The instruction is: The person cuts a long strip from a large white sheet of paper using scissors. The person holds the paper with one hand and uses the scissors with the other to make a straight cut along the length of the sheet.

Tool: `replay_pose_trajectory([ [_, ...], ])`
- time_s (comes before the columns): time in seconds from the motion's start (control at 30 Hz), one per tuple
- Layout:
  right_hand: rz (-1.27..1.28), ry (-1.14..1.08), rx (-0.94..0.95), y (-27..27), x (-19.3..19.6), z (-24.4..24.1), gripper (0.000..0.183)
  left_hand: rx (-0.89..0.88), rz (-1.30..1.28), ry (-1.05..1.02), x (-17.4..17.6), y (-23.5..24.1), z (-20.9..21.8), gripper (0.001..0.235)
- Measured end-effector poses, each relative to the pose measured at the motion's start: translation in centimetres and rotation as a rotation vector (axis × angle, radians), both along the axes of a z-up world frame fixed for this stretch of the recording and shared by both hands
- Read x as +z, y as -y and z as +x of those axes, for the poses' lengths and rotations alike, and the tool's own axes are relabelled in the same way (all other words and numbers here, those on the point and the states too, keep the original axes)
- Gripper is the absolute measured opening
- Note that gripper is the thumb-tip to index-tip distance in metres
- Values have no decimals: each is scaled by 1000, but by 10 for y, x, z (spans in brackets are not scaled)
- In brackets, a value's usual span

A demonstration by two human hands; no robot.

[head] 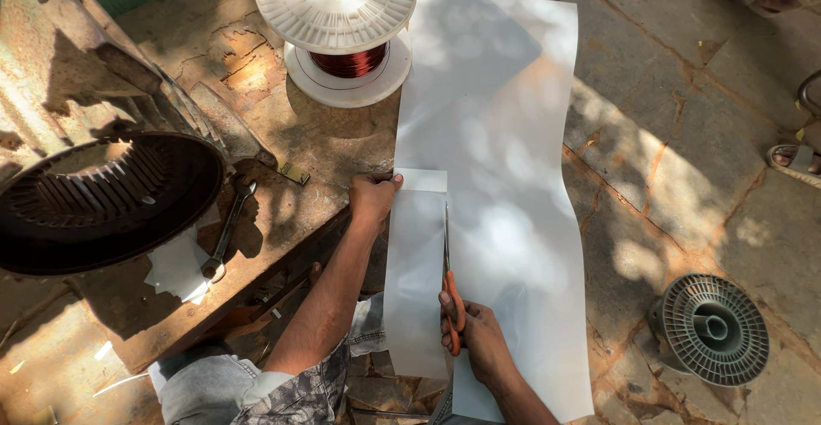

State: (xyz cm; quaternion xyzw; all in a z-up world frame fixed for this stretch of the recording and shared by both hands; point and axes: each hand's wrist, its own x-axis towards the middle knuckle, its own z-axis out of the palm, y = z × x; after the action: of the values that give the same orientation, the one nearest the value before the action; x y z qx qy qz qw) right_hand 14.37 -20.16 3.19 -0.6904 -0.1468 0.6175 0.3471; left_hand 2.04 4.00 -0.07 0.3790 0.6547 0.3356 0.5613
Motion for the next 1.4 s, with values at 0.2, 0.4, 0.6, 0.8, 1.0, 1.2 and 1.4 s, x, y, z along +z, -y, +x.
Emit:
replay_pose_trajectory([
  [0.2,-40,-39,-17,0,-1,-3,52,-13,-21,28,3,-2,-1,17],
  [0.4,-24,-75,-22,1,-1,-3,53,-28,-105,-8,4,-6,-3,17],
  [0.6,-13,-81,-9,1,-4,-3,55,-98,-8,-139,-2,-11,-4,17],
  [0.8,0,-63,-5,1,-7,-4,55,-54,-40,-49,-6,-11,-6,17],
  [1.0,-5,-47,2,0,-7,-5,54,-44,-40,-73,-1,-11,-6,20],
  [1.2,1,-40,3,0,-8,-5,54,-35,-56,-89,8,-9,-4,21],
  [1.4,45,-54,3,1,-6,-5,53,-65,-158,-31,20,-13,-5,22],
])
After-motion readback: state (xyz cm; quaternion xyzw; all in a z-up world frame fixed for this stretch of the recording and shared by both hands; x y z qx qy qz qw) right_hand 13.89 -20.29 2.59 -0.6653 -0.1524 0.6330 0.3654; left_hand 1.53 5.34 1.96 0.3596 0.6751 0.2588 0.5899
